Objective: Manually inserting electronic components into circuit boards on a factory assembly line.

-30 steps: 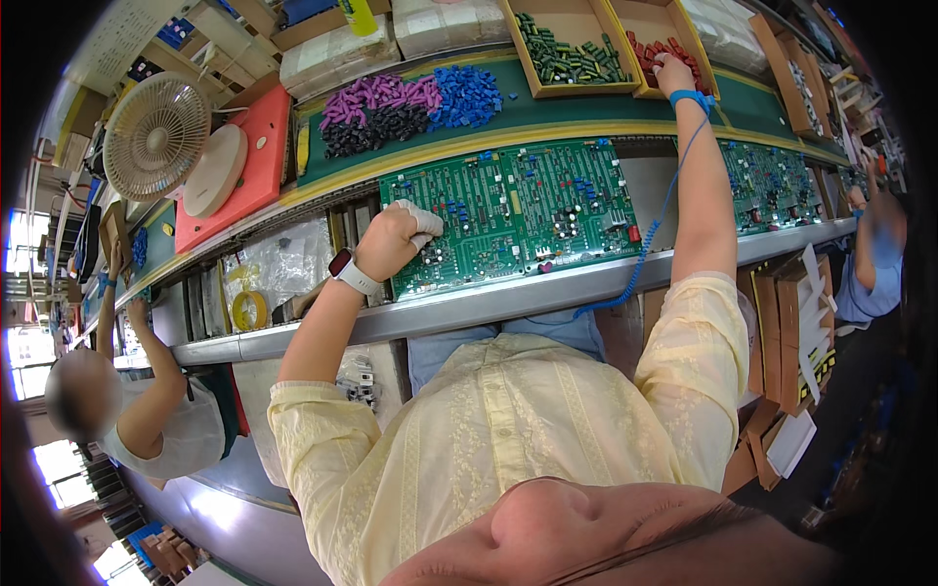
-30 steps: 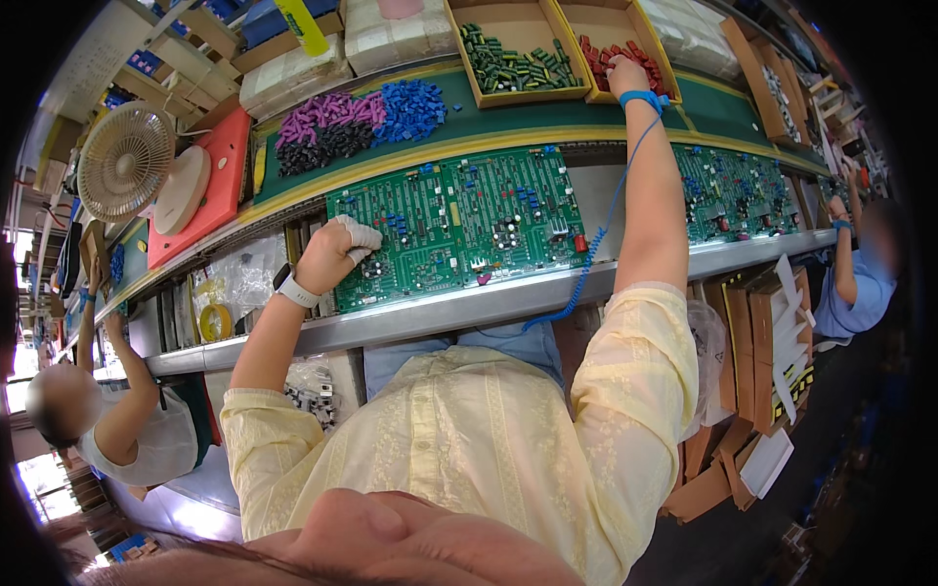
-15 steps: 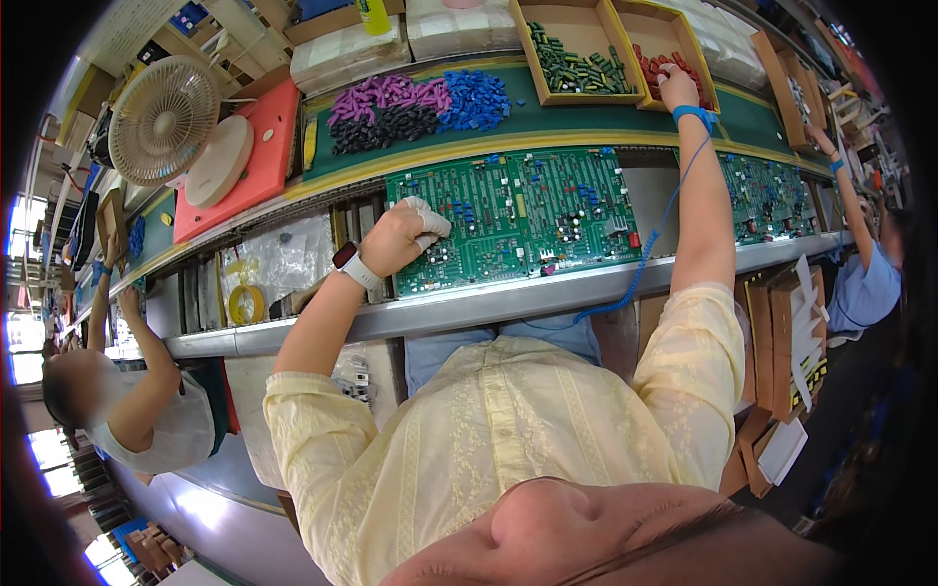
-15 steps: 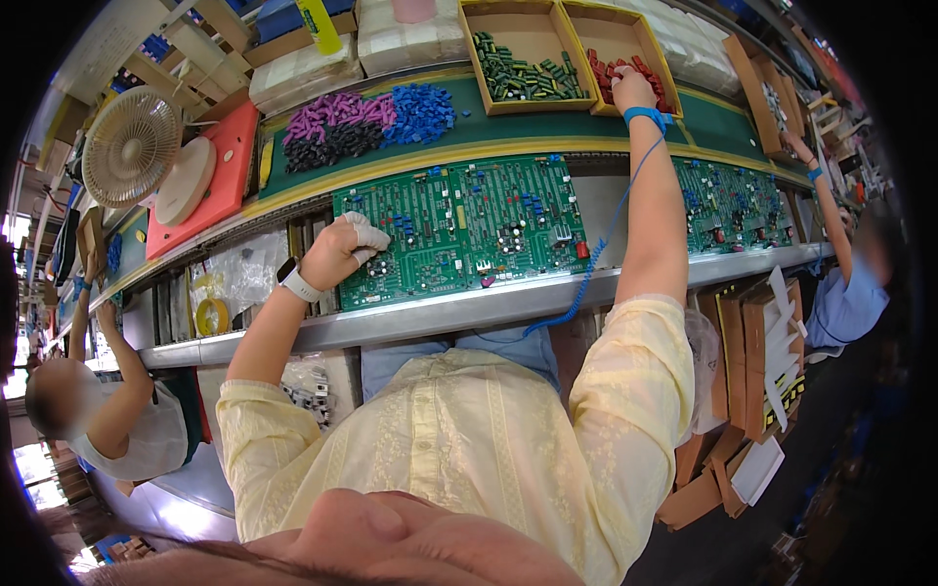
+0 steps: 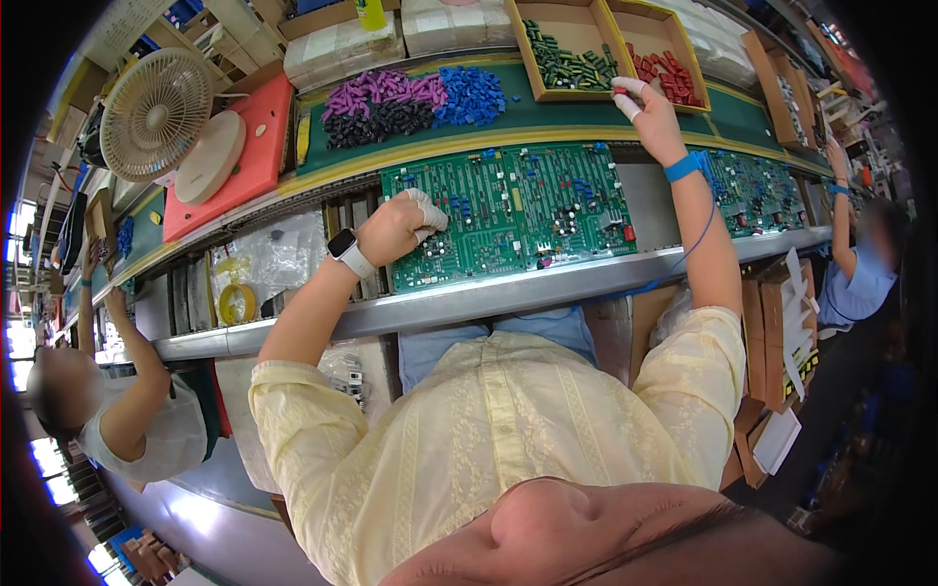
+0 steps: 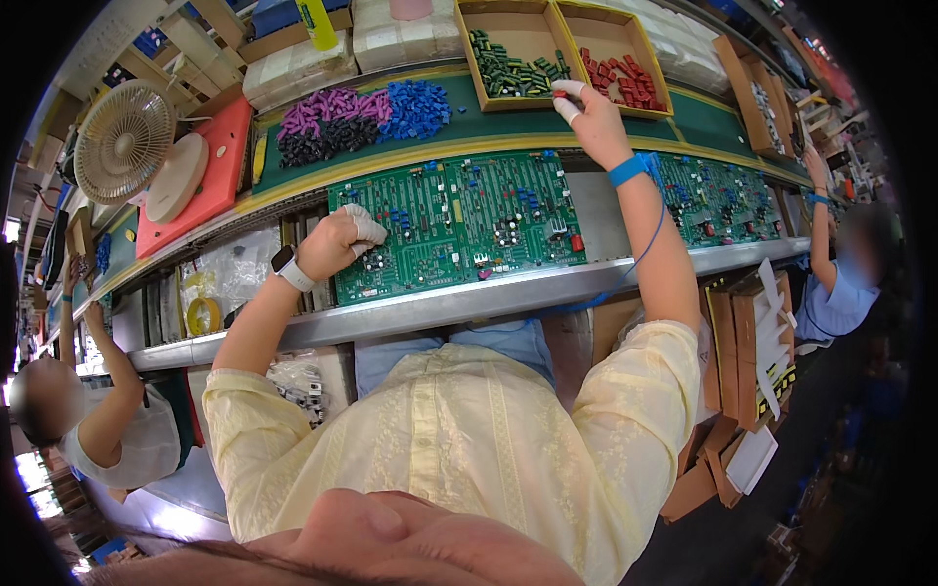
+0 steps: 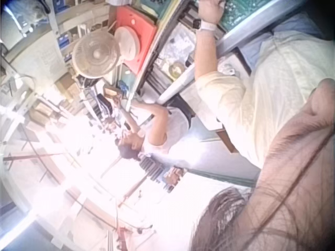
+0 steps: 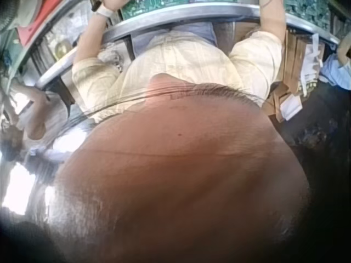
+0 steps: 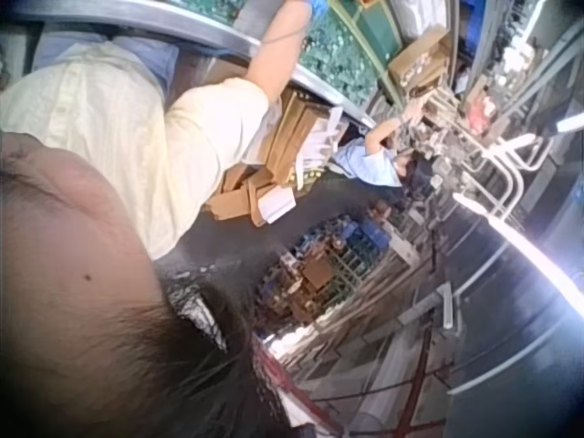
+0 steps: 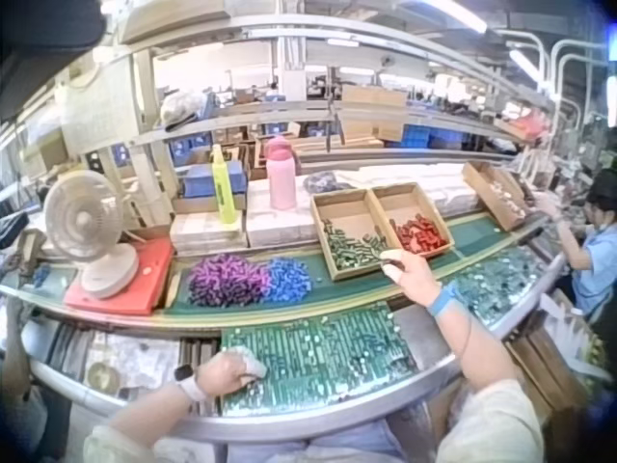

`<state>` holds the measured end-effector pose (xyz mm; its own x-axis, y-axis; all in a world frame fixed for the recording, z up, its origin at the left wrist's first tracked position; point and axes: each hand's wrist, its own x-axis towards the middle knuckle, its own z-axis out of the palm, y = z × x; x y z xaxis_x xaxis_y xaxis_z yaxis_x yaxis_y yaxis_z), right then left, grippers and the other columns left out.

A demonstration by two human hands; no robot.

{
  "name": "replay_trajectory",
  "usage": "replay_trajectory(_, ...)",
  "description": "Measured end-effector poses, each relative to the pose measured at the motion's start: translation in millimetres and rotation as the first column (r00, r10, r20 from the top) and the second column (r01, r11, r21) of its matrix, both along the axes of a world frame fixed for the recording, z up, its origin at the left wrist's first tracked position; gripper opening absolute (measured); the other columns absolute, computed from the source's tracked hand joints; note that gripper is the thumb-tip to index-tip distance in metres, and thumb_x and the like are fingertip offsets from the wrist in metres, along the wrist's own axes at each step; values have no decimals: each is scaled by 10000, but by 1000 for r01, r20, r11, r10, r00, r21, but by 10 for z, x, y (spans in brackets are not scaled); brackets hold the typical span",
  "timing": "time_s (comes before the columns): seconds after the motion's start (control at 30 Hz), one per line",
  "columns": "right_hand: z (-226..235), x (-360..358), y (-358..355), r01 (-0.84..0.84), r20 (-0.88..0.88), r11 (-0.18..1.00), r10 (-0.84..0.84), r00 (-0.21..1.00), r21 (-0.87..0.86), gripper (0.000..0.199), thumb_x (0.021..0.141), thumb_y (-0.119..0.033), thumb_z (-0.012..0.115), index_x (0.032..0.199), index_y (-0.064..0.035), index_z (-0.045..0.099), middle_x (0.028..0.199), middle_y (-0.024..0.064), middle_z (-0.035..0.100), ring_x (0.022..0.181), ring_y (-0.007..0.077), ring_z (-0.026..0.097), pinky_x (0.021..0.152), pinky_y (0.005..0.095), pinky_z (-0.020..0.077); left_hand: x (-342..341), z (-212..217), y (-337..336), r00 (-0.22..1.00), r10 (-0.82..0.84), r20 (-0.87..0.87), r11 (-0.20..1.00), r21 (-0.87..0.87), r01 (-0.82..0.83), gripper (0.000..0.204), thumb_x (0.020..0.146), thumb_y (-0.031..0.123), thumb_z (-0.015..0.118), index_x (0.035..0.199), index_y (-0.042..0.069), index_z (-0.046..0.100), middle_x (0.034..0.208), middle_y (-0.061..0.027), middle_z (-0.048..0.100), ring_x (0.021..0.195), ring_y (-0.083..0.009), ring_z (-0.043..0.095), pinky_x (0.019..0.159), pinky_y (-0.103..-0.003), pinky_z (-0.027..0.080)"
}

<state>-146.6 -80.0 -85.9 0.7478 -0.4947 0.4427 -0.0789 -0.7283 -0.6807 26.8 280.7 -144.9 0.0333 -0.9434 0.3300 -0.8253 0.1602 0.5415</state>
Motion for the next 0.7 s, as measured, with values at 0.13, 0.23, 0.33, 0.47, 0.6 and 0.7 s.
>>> replay_trajectory(0.13,-40,-129,180,-52,-70,992,61,996,116,271,842,-48,554,1111,-12,555,971,64,612,913,130,564,820,239,432,64,-4,-19,998,-40,42,998,47,38,184,661,-23,642,818,73,636,786,-72,602,801,-271,553,717,-355,460)
replay_trajectory(0.23,-82,-224,256,-79,-83,979,96,992,188,274,850,-50,541,1122,-23,549,981,54,605,915,127,557,822,234,427,84,26,-38,994,-81,68,996,48,77,181,661,-16,643,817,75,637,780,-76,598,805,-273,554,712,-356,464)
replay_trajectory(0.33,-50,-298,361,-67,-121,975,94,988,211,271,852,-56,541,1122,-36,554,983,47,604,903,121,553,816,231,425,97,7,-40,992,-97,79,994,63,92,184,662,-15,641,820,80,637,779,-79,594,812,-274,555,709,-354,467)
replay_trajectory(0.47,-66,-339,433,-72,-86,976,92,992,208,265,826,-102,587,1085,-47,584,933,51,623,839,120,565,744,236,448,94,14,-40,993,-95,65,993,72,91,197,656,-20,639,824,81,634,781,-80,591,816,-275,556,713,-353,468)
replay_trajectory(0.6,-139,-333,441,-88,-72,968,107,992,234,266,824,-104,590,1083,-46,584,932,51,624,841,121,565,741,237,448,97,22,-45,985,-124,122,992,52,118,201,655,-24,628,824,85,624,793,-80,590,824,-271,554,711,-348,469)
replay_trajectory(0.7,-172,-323,448,-94,-78,972,113,991,216,262,825,-104,589,1081,-48,586,925,48,622,828,118,562,733,233,447,99,37,-61,974,-156,163,987,51,150,192,666,-18,619,825,90,618,801,-79,588,828,-268,552,711,-346,468)
